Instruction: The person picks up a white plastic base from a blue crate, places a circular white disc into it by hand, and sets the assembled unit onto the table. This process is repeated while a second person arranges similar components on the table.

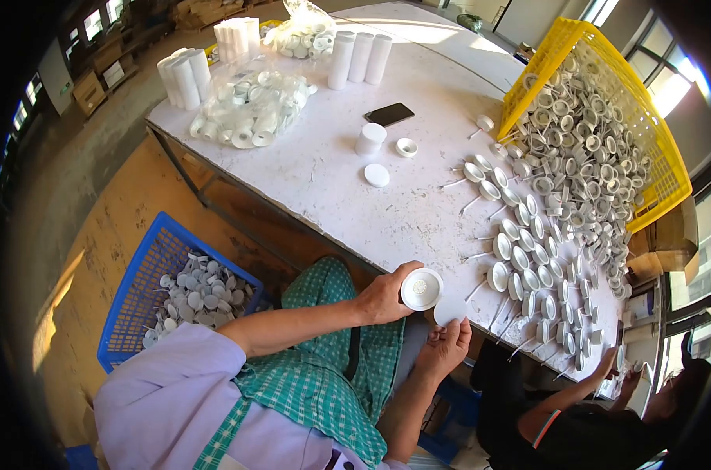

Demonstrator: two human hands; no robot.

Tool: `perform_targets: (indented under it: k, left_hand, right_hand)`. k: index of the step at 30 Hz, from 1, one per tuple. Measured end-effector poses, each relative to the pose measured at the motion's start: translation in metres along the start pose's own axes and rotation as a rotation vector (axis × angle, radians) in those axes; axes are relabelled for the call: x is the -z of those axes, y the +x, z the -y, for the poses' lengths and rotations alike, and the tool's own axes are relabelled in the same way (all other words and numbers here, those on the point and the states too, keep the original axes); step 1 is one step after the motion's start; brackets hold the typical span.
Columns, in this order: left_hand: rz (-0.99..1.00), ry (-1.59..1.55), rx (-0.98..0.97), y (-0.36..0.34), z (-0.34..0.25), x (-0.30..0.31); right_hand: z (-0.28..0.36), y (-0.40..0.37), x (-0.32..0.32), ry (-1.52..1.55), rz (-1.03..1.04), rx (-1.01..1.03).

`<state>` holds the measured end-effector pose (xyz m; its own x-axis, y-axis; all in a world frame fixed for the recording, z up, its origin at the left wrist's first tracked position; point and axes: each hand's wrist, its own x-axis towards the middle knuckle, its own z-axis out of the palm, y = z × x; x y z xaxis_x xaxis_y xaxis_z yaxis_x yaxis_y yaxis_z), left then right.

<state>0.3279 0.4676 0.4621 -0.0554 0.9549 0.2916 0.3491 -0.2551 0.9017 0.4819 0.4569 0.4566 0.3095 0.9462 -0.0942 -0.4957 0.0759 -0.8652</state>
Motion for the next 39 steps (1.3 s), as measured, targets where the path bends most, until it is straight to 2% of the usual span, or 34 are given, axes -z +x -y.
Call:
perform_targets:
  k: [5, 11, 22, 28, 31, 33, 39]
  left_hand:
    - [-0.007, 0.005, -0.007, -0.001, 0.002, -0.001]
    - [0.017, -0.014, 0.000, -0.004, -0.001, 0.001]
    - [0.157, -0.088, 0.171, -0.008, 0.003, 0.000]
    - [0.214, -0.248, 0.098, -0.012, 0.001, 0.002]
    - [0.186, -0.273, 0.105, -0.012, 0.004, 0.000]
    - [0.169, -0.267, 0.122, -0.012, 0.008, -0.002]
    - [0.136, -0.234, 0.150, -0.012, 0.007, -0.003]
  right_hand:
    - [-0.010, -0.001, -0.002, -0.025, 0.104, -0.059]
    - [-0.022, -0.003, -0.007, -0.073, 0.134, -0.091]
    - [-0.029, -0.003, -0.010, -0.052, 0.103, -0.184]
    - [-0.033, -0.002, -0.008, -0.005, 0.119, -0.204]
    - [-0.031, -0.005, -0.014, 0.004, 0.058, -0.216]
    - [-0.034, -0.003, -0.009, 0.010, 0.151, -0.200]
    - [-0.036, -0.004, -0.008, -0.017, 0.138, -0.194]
